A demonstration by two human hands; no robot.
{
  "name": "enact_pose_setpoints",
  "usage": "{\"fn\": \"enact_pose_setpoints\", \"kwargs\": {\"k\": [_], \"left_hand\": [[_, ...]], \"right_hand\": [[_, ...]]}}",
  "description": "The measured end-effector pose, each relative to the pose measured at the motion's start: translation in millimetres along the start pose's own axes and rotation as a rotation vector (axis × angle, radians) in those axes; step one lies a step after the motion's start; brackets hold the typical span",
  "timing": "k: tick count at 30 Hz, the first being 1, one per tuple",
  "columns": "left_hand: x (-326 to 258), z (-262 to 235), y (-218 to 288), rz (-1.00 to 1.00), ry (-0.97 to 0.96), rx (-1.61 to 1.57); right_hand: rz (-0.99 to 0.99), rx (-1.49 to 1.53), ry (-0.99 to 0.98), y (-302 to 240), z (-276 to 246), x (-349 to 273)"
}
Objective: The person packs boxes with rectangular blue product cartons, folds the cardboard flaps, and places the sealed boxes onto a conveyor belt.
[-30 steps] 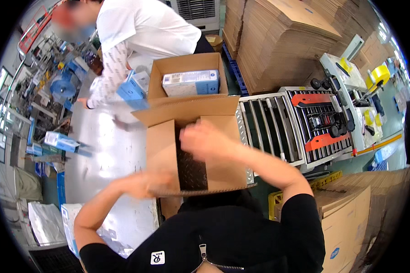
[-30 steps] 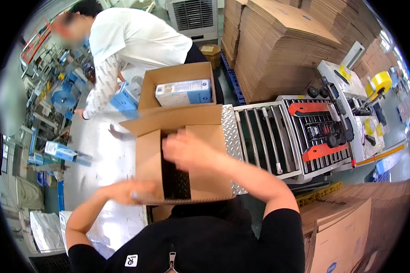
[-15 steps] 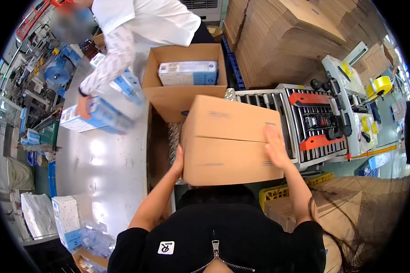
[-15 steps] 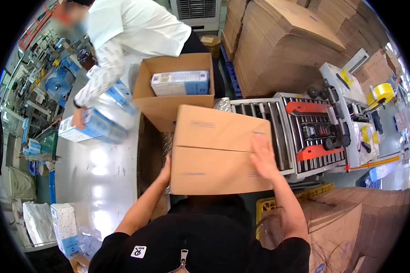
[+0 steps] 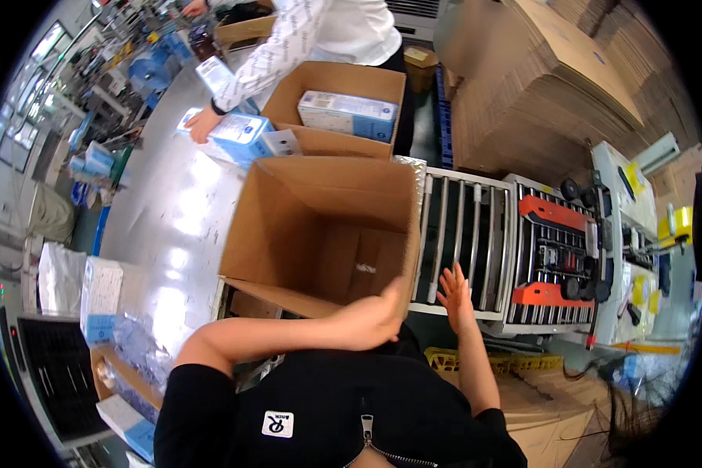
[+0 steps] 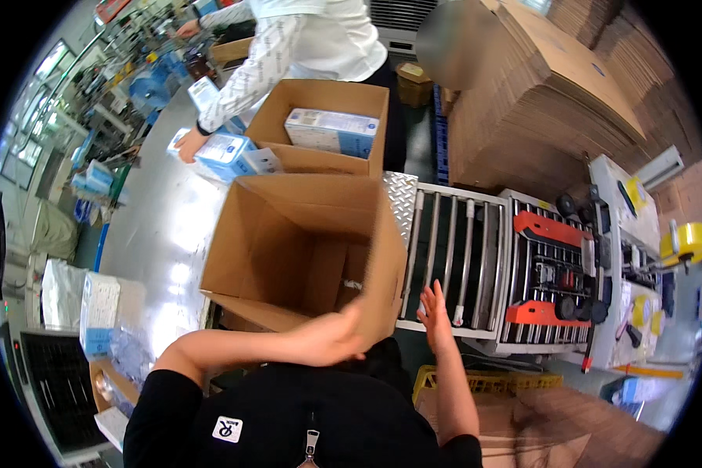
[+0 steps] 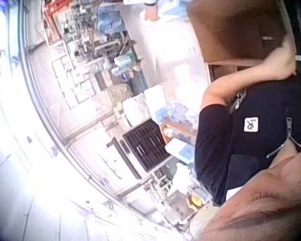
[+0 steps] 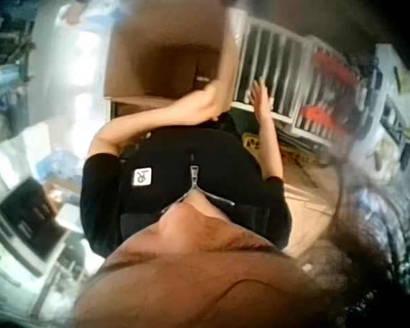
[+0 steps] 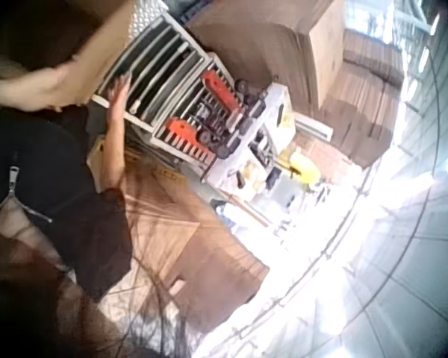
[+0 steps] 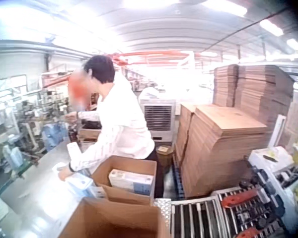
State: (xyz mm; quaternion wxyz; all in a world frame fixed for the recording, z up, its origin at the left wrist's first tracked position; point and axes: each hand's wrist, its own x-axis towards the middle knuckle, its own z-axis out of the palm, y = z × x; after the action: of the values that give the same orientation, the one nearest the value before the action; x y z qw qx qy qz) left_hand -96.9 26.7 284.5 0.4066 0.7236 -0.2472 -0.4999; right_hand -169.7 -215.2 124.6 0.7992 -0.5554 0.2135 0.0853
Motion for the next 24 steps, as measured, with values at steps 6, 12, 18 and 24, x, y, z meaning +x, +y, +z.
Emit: {"fn": "enact_pose_setpoints", "kwargs": {"k": [6,12,18,24], "left_hand": [[8,-32,-26,0.673,0.371,0.767],[-37,-159,-209,-0.302,0.643,1.387],[76,-85,-312,-0.146,0.527,-0.083],[24,-136,-292,-0.179,0.374,0.355]], "right_hand": [[-0.553,-0.823,0.043,-58,59,-8],[-0.296,-0.76,0.175,-45,26,8],[-0.239,-0.616,0.166,-49,24,5],[-0.053,-0.627,0.131,-23,23,58]]}}
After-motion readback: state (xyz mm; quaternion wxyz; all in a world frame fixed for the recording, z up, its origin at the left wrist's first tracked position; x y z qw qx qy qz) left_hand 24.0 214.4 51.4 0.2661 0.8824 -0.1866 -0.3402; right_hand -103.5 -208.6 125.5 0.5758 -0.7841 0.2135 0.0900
